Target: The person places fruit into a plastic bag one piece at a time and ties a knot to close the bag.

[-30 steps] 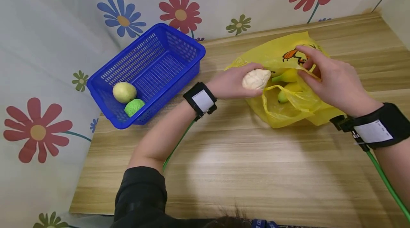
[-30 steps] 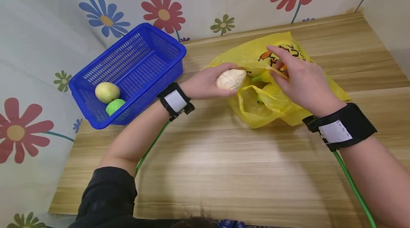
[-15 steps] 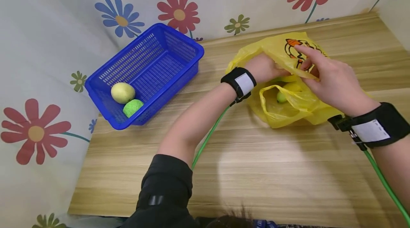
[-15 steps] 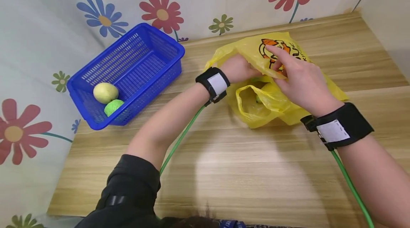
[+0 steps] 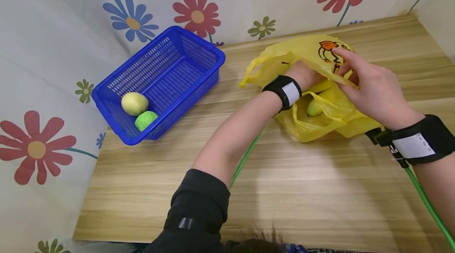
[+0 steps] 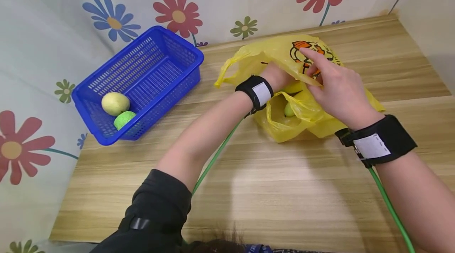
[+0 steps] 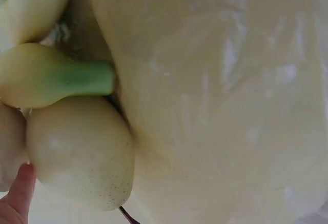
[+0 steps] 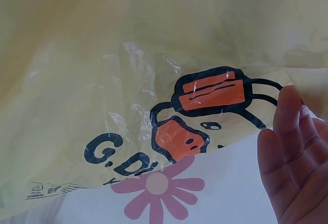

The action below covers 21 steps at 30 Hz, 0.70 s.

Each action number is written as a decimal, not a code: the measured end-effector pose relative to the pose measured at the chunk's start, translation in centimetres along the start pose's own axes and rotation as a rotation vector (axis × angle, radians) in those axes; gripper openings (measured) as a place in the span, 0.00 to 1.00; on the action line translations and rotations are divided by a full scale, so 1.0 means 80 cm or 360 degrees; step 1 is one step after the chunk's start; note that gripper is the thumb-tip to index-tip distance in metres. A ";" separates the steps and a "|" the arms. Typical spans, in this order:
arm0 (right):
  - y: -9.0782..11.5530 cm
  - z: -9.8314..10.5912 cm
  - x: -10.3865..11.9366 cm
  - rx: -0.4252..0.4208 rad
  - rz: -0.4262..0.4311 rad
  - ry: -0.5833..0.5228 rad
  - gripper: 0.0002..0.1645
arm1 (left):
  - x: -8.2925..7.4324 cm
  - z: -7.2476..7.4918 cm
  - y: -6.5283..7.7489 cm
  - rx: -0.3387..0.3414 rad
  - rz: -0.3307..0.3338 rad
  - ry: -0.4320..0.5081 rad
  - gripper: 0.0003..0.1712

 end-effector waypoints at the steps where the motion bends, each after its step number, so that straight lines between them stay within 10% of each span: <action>1: 0.001 0.000 0.000 -0.0003 0.0001 -0.0001 0.46 | 0.002 -0.002 0.001 0.0013 0.0019 -0.0007 0.22; 10: 0.003 0.001 -0.004 -0.0005 -0.0002 0.0009 0.45 | 0.012 0.019 0.039 0.0060 -0.0206 0.0347 0.32; 21: 0.004 -0.001 -0.005 0.0006 -0.0005 0.0008 0.46 | 0.032 0.032 0.118 0.0326 -0.0357 -0.0064 0.38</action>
Point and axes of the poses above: each hand's wrist, its own y-axis away from the middle knuckle, its own z-axis out of the back of the hand, x = y × z, the point moved 7 cm from there along -y, towards the middle knuckle, and after that the axes turned 11 degrees about y, right-handed, at the moved point
